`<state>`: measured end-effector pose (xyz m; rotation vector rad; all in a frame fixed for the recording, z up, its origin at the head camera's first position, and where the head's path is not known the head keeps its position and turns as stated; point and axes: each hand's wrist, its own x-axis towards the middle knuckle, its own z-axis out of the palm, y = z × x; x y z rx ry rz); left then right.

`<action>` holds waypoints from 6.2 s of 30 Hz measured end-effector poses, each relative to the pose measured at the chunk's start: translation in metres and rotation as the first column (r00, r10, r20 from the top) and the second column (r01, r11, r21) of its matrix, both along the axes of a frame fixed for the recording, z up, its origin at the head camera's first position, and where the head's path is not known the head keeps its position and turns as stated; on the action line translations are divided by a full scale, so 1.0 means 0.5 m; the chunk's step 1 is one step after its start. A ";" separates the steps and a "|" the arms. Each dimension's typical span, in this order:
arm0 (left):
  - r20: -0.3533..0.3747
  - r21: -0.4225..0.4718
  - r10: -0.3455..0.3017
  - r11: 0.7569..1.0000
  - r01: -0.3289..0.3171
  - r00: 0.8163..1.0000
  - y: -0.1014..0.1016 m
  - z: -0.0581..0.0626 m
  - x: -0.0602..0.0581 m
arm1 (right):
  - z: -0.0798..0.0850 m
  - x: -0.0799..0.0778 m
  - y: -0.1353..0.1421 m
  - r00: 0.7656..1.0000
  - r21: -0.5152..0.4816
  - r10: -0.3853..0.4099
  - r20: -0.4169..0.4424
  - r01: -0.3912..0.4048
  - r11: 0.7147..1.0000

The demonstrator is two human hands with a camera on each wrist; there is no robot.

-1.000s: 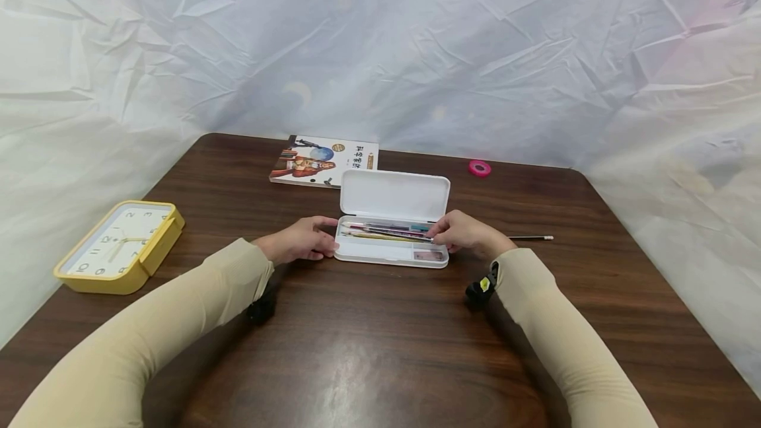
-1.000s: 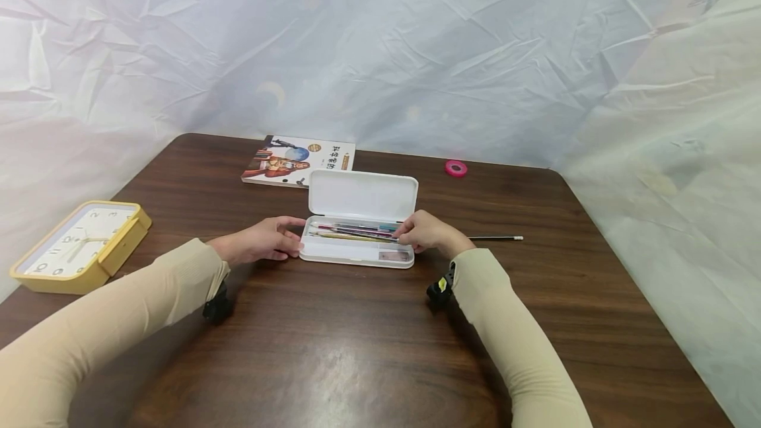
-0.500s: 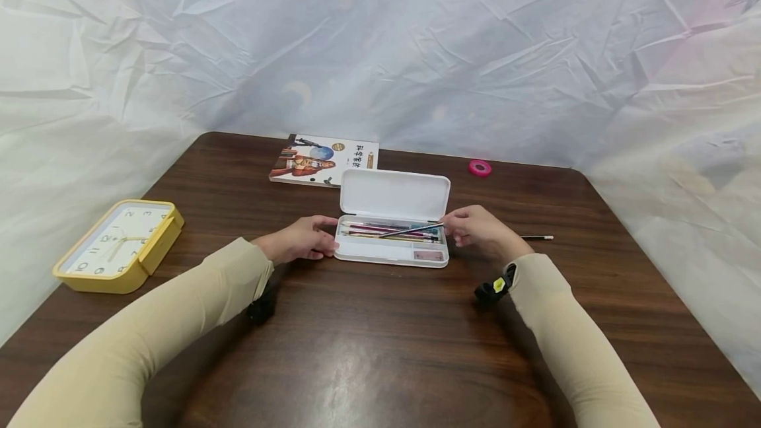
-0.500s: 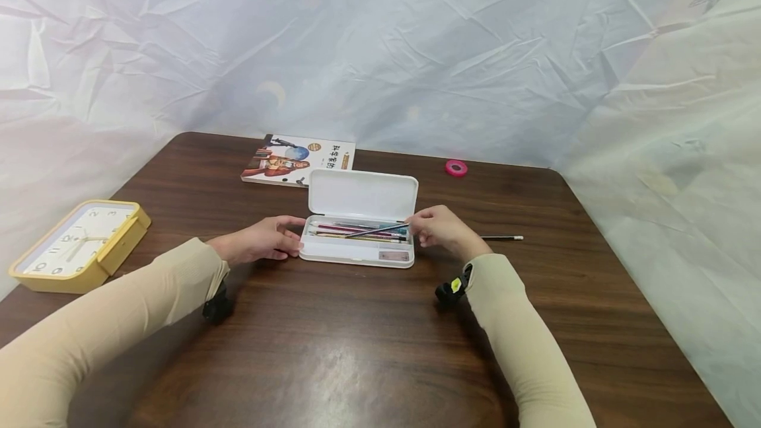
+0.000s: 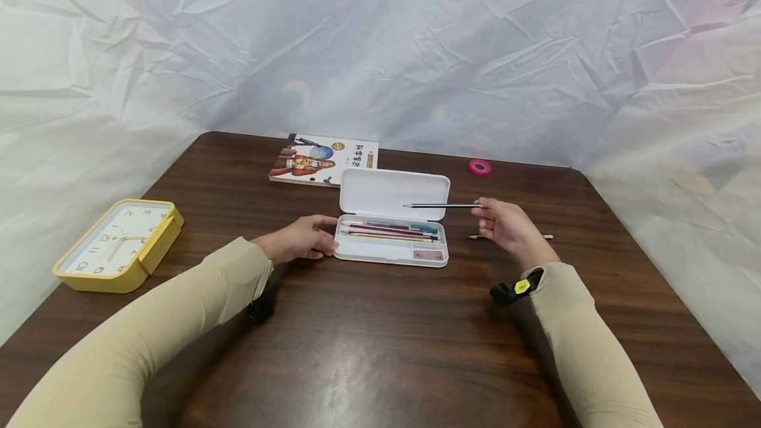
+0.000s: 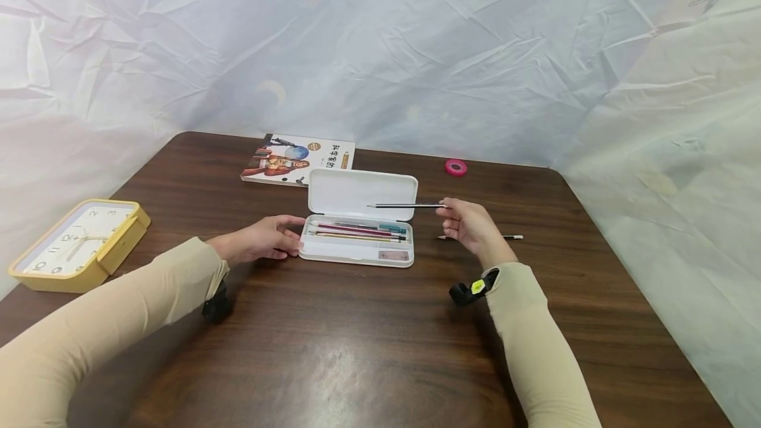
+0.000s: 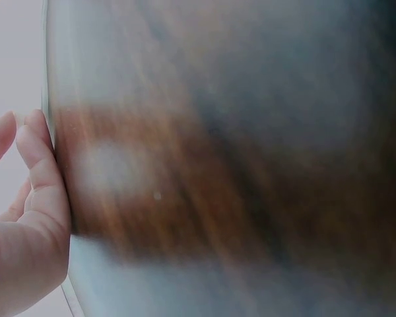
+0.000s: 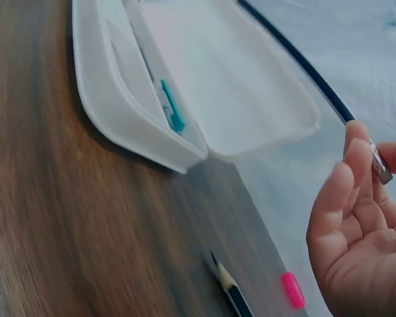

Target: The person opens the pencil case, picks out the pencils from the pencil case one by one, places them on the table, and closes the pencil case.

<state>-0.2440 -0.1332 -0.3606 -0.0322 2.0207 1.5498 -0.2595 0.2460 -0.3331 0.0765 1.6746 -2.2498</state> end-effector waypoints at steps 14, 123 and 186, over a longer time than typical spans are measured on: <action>0.003 -0.003 0.000 1.000 0.000 1.000 0.000 0.001 -0.001 | 0.021 0.026 0.079 0.998 -0.038 -0.060 -0.008 0.059 0.998; 0.005 -0.002 -0.020 1.000 0.020 1.000 -0.001 0.007 -0.002 | 0.038 0.020 0.044 0.995 0.674 0.046 -0.091 0.027 0.739; -0.022 0.004 -0.018 1.000 0.019 1.000 0.002 0.003 0.003 | -0.024 -0.016 -0.151 0.869 0.894 0.493 0.037 -0.249 0.372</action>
